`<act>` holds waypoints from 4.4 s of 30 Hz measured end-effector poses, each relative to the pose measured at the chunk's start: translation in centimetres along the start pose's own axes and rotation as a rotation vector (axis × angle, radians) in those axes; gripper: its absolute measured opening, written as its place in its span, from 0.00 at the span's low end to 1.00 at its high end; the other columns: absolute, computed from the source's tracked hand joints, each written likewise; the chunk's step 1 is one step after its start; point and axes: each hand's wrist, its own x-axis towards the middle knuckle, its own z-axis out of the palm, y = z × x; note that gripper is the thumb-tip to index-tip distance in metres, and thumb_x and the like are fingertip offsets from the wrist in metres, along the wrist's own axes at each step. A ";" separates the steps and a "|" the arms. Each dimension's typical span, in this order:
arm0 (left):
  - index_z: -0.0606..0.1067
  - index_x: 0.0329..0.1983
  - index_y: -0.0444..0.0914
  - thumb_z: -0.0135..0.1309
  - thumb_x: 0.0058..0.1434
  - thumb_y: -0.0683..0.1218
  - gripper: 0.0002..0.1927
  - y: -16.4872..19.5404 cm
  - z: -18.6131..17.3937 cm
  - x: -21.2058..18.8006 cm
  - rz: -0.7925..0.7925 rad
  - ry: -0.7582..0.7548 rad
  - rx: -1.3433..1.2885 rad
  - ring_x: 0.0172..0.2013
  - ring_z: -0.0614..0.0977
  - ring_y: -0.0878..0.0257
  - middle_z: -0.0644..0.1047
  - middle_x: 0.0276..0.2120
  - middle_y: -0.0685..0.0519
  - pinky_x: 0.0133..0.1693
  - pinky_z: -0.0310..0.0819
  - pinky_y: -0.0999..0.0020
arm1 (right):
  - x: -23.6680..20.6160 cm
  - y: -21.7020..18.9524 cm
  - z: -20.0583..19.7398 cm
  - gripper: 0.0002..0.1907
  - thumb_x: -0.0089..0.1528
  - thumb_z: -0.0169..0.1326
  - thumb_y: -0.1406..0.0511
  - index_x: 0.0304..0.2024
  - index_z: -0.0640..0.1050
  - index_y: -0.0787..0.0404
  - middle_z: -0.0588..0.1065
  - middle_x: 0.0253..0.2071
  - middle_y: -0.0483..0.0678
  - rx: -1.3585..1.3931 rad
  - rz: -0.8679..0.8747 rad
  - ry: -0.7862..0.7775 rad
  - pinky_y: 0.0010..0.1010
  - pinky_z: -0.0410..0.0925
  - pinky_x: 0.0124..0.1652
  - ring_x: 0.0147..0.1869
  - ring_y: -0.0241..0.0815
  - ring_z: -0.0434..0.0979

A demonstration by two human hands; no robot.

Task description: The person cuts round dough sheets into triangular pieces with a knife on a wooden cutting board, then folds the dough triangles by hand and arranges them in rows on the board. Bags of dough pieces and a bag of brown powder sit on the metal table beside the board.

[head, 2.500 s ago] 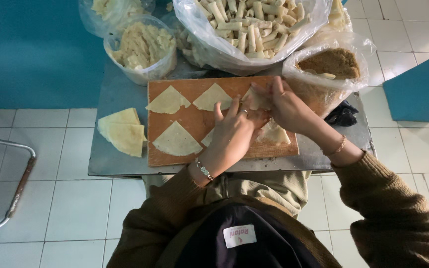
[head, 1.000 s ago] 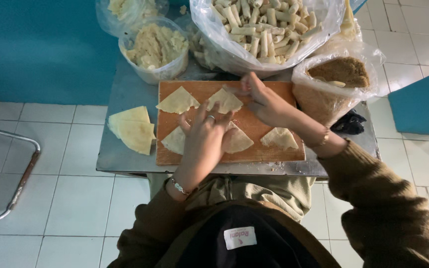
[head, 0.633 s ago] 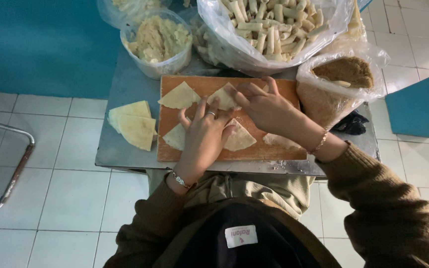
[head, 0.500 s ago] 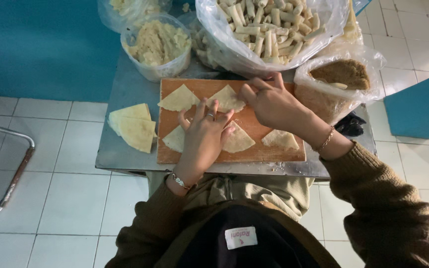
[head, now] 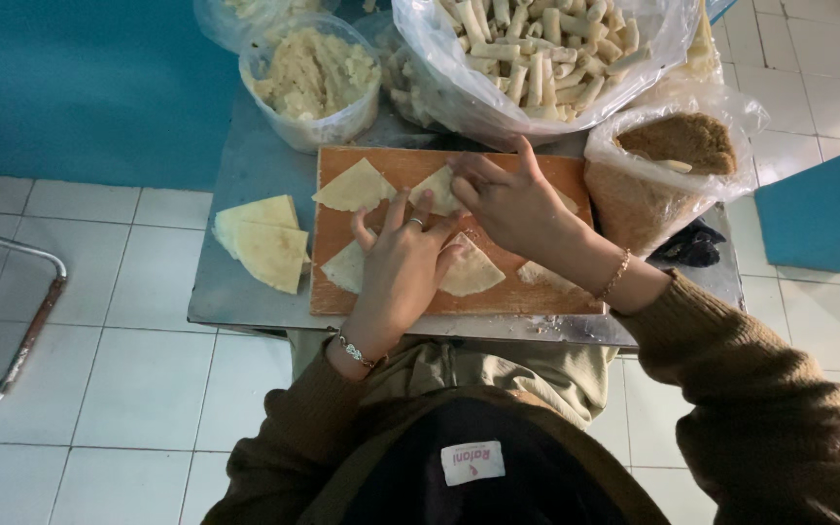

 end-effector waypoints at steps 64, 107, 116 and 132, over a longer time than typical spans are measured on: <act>0.80 0.54 0.43 0.58 0.64 0.54 0.18 0.8 -5.0 -2.2 -0.013 0.178 -0.013 0.64 0.68 0.54 0.80 0.49 0.50 0.56 0.47 0.37 | 23.7 2.3 6.9 0.29 0.59 0.49 0.67 0.63 0.65 0.68 0.75 0.51 0.63 0.583 0.034 -0.419 0.63 0.55 0.59 0.59 0.62 0.73; 0.79 0.57 0.50 0.60 0.59 0.53 0.21 -5.4 -1.9 -1.2 -0.177 0.084 0.135 0.64 0.66 0.49 0.75 0.61 0.49 0.53 0.46 0.30 | 7.8 -3.5 -0.3 0.33 0.59 0.57 0.65 0.62 0.59 0.70 0.78 0.24 0.56 0.590 0.071 -0.224 0.44 0.69 0.21 0.26 0.56 0.81; 0.81 0.55 0.51 0.58 0.62 0.52 0.18 -5.6 -1.9 -1.4 -0.121 0.154 0.131 0.65 0.66 0.49 0.74 0.62 0.50 0.54 0.47 0.31 | 8.3 -1.0 -1.7 0.22 0.59 0.55 0.65 0.55 0.69 0.62 0.79 0.35 0.51 0.554 0.017 0.066 0.39 0.71 0.33 0.40 0.49 0.81; 0.82 0.48 0.52 0.60 0.60 0.53 0.13 -5.6 -1.8 -1.2 -0.185 0.115 0.125 0.64 0.68 0.51 0.77 0.60 0.54 0.57 0.45 0.31 | 8.1 -3.0 -0.1 0.33 0.56 0.56 0.63 0.63 0.69 0.66 0.75 0.39 0.44 0.183 -0.070 0.122 0.41 0.61 0.46 0.52 0.41 0.71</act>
